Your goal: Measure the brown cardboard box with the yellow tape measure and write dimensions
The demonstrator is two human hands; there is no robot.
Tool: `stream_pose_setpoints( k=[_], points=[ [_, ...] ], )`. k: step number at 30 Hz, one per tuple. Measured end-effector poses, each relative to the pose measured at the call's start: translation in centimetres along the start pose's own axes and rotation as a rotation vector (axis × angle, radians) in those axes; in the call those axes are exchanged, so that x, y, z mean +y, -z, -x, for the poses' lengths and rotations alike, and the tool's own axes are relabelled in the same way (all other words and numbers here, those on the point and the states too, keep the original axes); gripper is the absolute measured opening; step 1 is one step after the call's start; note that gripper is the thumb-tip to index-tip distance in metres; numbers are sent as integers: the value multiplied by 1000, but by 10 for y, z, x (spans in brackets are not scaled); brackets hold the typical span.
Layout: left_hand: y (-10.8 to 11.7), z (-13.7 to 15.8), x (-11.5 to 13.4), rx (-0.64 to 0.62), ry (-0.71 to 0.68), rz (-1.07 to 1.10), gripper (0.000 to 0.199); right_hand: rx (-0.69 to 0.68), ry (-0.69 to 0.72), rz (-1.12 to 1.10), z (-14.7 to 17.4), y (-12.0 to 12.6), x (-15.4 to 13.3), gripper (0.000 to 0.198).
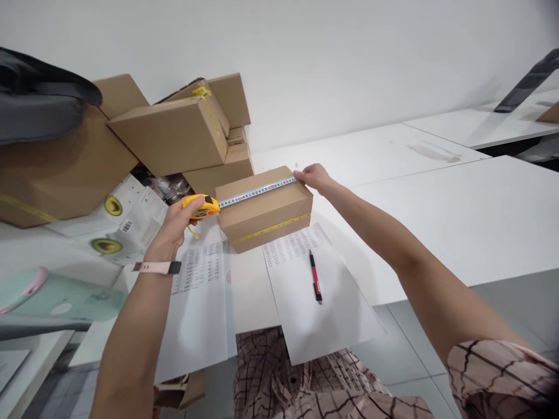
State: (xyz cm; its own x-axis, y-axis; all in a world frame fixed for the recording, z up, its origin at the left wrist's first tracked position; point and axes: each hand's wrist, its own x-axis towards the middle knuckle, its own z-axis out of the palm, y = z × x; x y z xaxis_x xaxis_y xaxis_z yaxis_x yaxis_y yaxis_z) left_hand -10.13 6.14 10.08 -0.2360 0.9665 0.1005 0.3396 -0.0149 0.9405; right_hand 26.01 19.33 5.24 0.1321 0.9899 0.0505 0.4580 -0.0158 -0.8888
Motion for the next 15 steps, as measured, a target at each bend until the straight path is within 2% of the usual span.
stream_pose_setpoints(
  k=[2,4,7,8,9,11,13,15],
  points=[
    [-1,28,7,-131,-18,9,50,16,75,-146,-3,8,-13,37],
    [-13,68,6,-380,65,129,54,17,211,-285,-5,11,-30,34],
    [-55,134,-8,-776,297,459,74,-122,408,-296,-7,-4,-57,32],
    [-74,152,-12,-851,349,568,81,-204,448,-257,-9,-14,-65,32],
    [-93,166,-15,-860,379,654,79,-282,471,-206,-11,-26,-72,32],
    [-126,177,-15,-744,361,782,68,-381,473,-91,-19,-51,-83,32],
    [-147,172,-7,-647,342,858,60,-385,434,-2,-29,-71,-88,33],
    [-157,158,3,-601,347,886,58,-351,374,38,-39,-84,-87,33]
  ],
)
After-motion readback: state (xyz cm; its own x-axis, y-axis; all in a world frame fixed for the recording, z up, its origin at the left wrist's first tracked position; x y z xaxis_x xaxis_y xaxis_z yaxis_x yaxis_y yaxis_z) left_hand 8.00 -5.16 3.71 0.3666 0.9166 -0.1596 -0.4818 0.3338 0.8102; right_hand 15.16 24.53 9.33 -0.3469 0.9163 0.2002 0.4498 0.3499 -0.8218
